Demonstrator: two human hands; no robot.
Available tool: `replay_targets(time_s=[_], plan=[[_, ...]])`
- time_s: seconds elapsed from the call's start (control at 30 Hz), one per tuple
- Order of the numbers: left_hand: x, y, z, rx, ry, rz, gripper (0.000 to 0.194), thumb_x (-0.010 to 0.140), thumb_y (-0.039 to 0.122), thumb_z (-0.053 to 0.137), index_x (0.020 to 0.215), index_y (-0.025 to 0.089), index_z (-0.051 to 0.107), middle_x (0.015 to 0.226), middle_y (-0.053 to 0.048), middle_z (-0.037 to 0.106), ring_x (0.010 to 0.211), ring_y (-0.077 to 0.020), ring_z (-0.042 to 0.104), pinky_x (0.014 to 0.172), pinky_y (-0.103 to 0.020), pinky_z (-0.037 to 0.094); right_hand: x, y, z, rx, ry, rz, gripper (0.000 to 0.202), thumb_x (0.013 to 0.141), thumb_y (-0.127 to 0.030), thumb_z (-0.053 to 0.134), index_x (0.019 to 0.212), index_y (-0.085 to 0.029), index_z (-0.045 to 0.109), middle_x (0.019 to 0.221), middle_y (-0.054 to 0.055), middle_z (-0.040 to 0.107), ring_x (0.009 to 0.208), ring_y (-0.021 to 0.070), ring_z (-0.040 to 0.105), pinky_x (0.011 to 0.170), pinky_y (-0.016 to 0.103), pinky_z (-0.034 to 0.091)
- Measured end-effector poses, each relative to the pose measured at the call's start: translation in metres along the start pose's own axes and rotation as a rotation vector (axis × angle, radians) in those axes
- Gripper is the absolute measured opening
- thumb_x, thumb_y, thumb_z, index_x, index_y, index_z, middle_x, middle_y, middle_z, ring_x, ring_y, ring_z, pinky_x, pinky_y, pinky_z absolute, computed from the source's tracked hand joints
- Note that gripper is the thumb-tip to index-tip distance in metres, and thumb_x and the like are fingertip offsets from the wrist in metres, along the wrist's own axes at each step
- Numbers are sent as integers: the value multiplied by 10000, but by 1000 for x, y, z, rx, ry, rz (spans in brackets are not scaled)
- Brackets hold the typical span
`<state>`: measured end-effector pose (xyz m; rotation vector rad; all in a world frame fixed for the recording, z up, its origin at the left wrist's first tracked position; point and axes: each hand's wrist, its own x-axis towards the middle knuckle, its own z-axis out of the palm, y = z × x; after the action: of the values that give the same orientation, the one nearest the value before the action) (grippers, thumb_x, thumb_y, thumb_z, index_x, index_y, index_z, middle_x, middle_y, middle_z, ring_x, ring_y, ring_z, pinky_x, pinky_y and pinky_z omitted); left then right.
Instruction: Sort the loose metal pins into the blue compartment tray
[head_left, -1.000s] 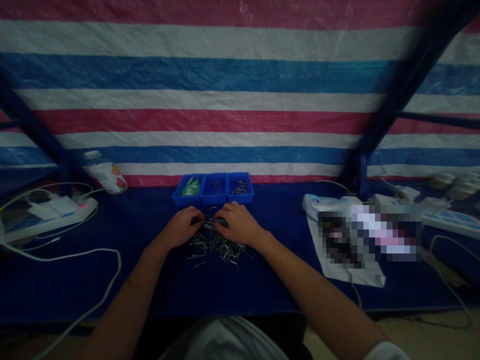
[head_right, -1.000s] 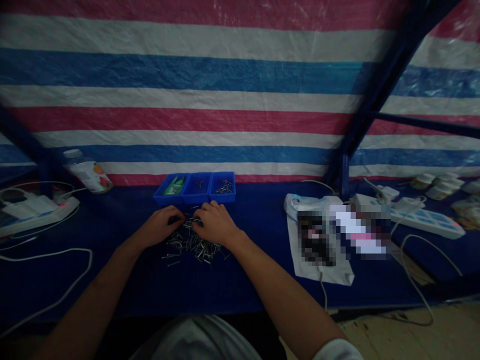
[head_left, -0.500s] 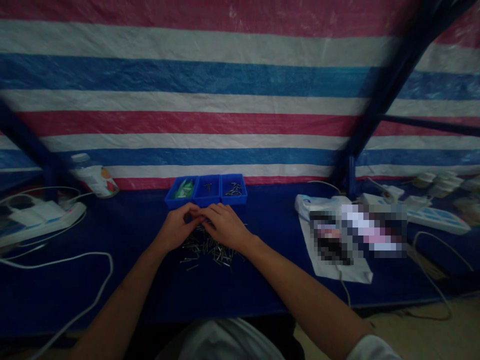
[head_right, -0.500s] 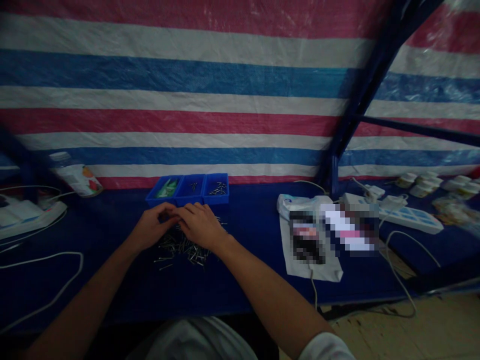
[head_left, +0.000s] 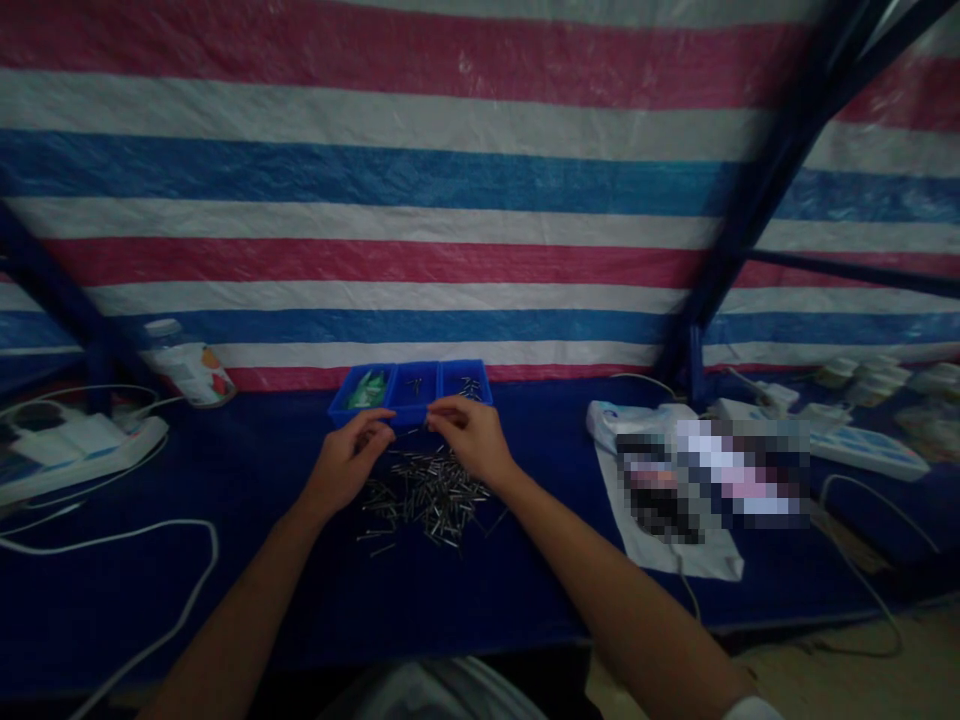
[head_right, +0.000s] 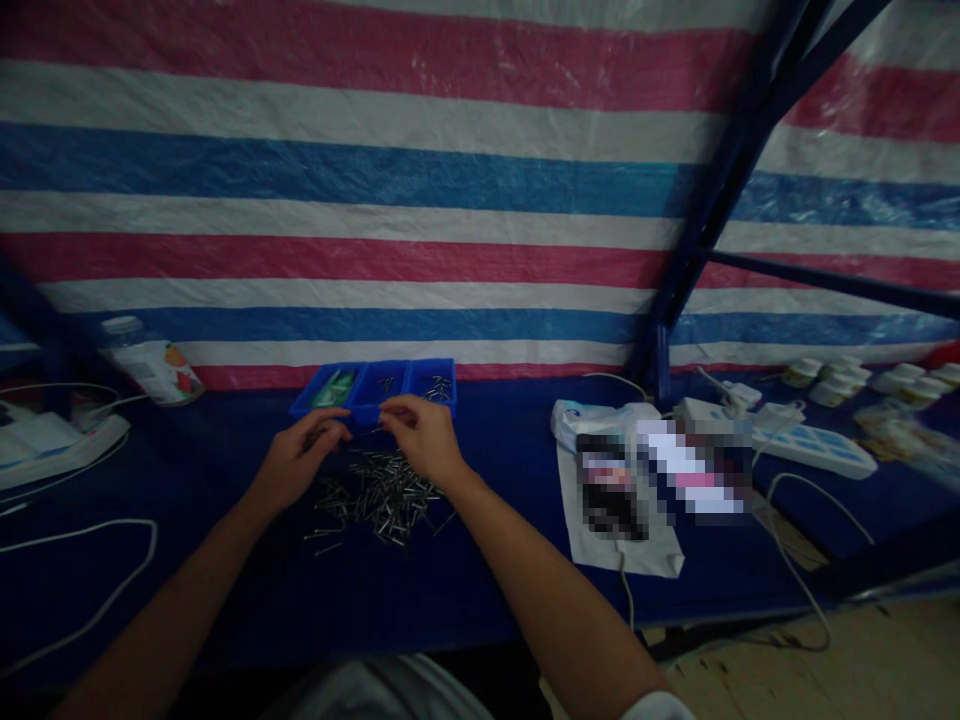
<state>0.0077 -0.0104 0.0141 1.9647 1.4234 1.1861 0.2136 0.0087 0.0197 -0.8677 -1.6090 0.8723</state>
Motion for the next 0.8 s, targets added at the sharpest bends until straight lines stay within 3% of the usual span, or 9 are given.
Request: replay_targets(time_s=[0.13, 0.23, 0.33, 0.5, 0.63, 0.73, 0.8], plan=[[1, -2, -2, 185, -80, 40, 428, 917, 501, 431, 1118, 200, 660, 805, -13, 714, 687, -177, 635, 665, -271, 482, 11, 6, -17, 371, 160, 263, 208, 751, -361, 718, 797, -166, 663, 745, 33, 711, 689, 152, 688, 677, 284, 552], [1, -2, -1, 234, -122, 58, 426, 931, 496, 410, 1088, 209, 683, 815, -9, 720, 712, -184, 646, 703, -275, 488, 15, 13, -27, 402, 244, 386, 296, 757, -418, 692, 646, -160, 597, 592, 2, 644, 482, 97, 587, 484, 216, 461], [1, 0, 0, 242, -123, 63, 431, 933, 492, 403, 1061, 204, 697, 842, -15, 727, 729, -189, 652, 743, -286, 498, 15, 20, -30, 371, 310, 449, 308, 764, -374, 674, 578, -168, 541, 472, -50, 534, 365, 59, 457, 388, 197, 358], [1, 2, 1, 248, -141, 58, 441, 933, 506, 396, 1025, 209, 708, 850, -25, 736, 756, -203, 662, 777, -305, 511, 16, 24, -26, 362, 336, 477, 303, 799, -414, 655, 657, -163, 562, 579, -12, 629, 392, 67, 522, 384, 187, 336], [0, 0, 1, 267, -163, 49, 454, 940, 517, 382, 1021, 210, 707, 847, -29, 736, 764, -208, 664, 766, -302, 511, 21, 20, -21, 326, 293, 492, 243, 818, -391, 658, 902, -164, 630, 800, 26, 710, 471, 88, 610, 403, 187, 359], [1, -2, 0, 278, -166, 50, 450, 943, 530, 385, 1021, 220, 701, 880, -29, 745, 810, -218, 677, 773, -298, 507, 15, 3, -30, 163, 252, 433, 224, 852, -376, 621, 944, -172, 642, 840, 35, 710, 514, 98, 618, 465, 212, 417], [1, -3, 0, 287, -159, 39, 424, 931, 540, 424, 1018, 227, 696, 918, -29, 752, 860, -228, 685, 783, -296, 505, -2, -15, -48, -57, 197, 302, 218, 867, -379, 602, 911, -174, 663, 826, 44, 711, 601, 128, 644, 596, 264, 493]])
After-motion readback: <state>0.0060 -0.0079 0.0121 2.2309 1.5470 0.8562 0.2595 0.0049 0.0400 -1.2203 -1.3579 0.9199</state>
